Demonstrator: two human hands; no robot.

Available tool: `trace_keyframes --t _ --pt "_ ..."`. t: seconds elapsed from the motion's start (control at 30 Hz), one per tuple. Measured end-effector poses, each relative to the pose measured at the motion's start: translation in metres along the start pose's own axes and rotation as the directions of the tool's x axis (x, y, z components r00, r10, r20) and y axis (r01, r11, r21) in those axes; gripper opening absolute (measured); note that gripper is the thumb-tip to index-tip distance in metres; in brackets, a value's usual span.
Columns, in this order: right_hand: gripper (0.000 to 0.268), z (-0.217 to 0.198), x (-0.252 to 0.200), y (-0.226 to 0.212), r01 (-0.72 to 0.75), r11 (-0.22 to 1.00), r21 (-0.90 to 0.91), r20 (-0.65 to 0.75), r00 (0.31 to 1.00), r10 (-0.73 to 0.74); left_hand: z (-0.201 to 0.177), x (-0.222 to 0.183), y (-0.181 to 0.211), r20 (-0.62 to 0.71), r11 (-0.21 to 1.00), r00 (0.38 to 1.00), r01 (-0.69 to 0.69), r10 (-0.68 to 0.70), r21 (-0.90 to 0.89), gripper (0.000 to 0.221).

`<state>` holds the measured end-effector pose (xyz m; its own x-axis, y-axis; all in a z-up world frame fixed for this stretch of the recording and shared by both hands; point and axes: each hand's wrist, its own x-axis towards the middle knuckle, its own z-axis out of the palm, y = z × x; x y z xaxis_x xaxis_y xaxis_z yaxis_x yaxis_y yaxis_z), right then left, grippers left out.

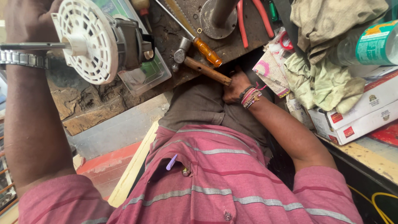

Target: The person disassembles and reassembles a small electric motor, likely from a fan, using a screwdriver and hammer. They remove screws, separate the housing, inspect internal components, and then reassemble the unit on a cluttered workbench.

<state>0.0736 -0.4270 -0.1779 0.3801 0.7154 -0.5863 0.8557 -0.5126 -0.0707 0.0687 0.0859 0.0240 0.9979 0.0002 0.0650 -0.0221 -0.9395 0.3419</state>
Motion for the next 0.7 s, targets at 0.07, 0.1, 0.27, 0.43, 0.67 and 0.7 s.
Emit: trace_keyframes --t 0.07,0.1,0.27,0.43,0.67,0.7 --pt "0.026 0.01 0.004 -0.004 0.111 0.993 -0.034 0.109 0.988 -0.106 0.001 -0.005 0.0 0.007 1.0 1.0 0.01 -0.011 0.004 0.032" --pt "0.025 0.014 0.002 -0.007 0.165 0.985 -0.046 0.165 0.974 -0.155 0.004 -0.007 0.001 0.016 1.0 1.0 0.011 -0.011 0.004 0.032" --pt "0.027 0.003 -0.024 -0.011 0.253 0.967 -0.001 0.286 0.927 -0.242 0.004 -0.006 0.001 0.015 1.0 1.0 0.019 -0.019 0.003 0.032" --pt "0.034 -0.019 -0.051 -0.019 0.17 0.979 0.109 0.15 0.971 -0.185 0.006 -0.009 0.002 0.018 1.0 1.0 0.017 -0.017 -0.001 0.032" --pt "0.026 -0.021 -0.107 -0.036 0.237 0.913 0.332 -0.053 0.971 -0.232 0.002 -0.02 0.011 0.019 1.0 1.0 0.019 -0.019 -0.006 0.032" --pt "0.025 -0.018 -0.117 -0.04 0.263 0.895 0.36 -0.115 0.965 -0.237 0.004 -0.025 0.012 0.022 1.0 0.999 0.024 -0.023 -0.011 0.032"
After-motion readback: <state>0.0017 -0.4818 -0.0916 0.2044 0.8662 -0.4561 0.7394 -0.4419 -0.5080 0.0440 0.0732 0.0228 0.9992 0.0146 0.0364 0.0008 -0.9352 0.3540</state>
